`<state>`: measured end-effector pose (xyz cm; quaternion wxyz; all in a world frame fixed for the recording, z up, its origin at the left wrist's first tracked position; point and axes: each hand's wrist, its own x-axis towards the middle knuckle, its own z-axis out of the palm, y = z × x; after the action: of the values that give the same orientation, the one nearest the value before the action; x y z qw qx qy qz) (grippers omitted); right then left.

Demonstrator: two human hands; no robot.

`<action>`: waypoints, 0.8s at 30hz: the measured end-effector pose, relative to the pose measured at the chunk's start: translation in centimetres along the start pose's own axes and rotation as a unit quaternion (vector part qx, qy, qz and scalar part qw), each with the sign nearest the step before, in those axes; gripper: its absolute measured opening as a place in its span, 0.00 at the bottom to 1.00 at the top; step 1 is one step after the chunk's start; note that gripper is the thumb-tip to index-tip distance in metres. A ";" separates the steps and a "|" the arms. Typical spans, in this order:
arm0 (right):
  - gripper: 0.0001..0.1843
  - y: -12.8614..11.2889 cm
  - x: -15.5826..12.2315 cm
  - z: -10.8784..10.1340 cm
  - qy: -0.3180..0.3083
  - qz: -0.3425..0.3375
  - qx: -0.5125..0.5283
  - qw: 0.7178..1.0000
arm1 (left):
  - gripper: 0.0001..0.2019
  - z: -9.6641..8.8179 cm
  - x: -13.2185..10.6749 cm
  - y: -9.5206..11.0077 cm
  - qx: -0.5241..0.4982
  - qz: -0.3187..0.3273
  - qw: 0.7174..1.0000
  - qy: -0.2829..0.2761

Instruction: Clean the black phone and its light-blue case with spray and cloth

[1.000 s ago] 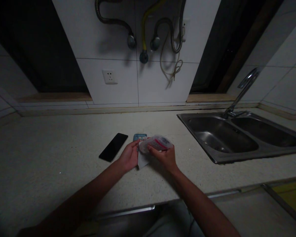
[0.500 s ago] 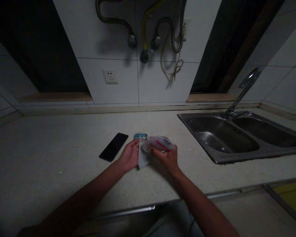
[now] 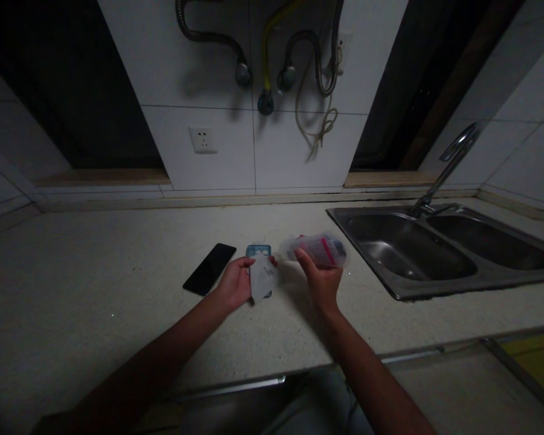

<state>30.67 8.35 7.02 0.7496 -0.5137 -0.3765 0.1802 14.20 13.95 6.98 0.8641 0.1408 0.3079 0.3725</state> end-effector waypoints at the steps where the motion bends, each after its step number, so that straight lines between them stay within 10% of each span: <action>1: 0.23 0.1 0.3 -0.1 0.029 0.001 -0.001 1.000 | 0.19 0.0 0.0 0.0 0.003 -0.003 1.000 0.003; 12: 0.23 1.7 4.3 -2.9 0.002 0.024 -0.093 0.995 | 0.08 -0.5 0.3 0.4 -0.036 -0.008 0.999 0.002; 24: 0.21 2.1 5.1 -2.9 -0.128 0.226 0.176 0.950 | 0.11 -0.3 -0.2 0.7 0.116 -0.081 0.985 -0.095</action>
<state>36.42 10.67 6.50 0.7134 -0.4180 -0.3056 0.4722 13.45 14.30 7.15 0.8948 0.2490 0.2755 0.2479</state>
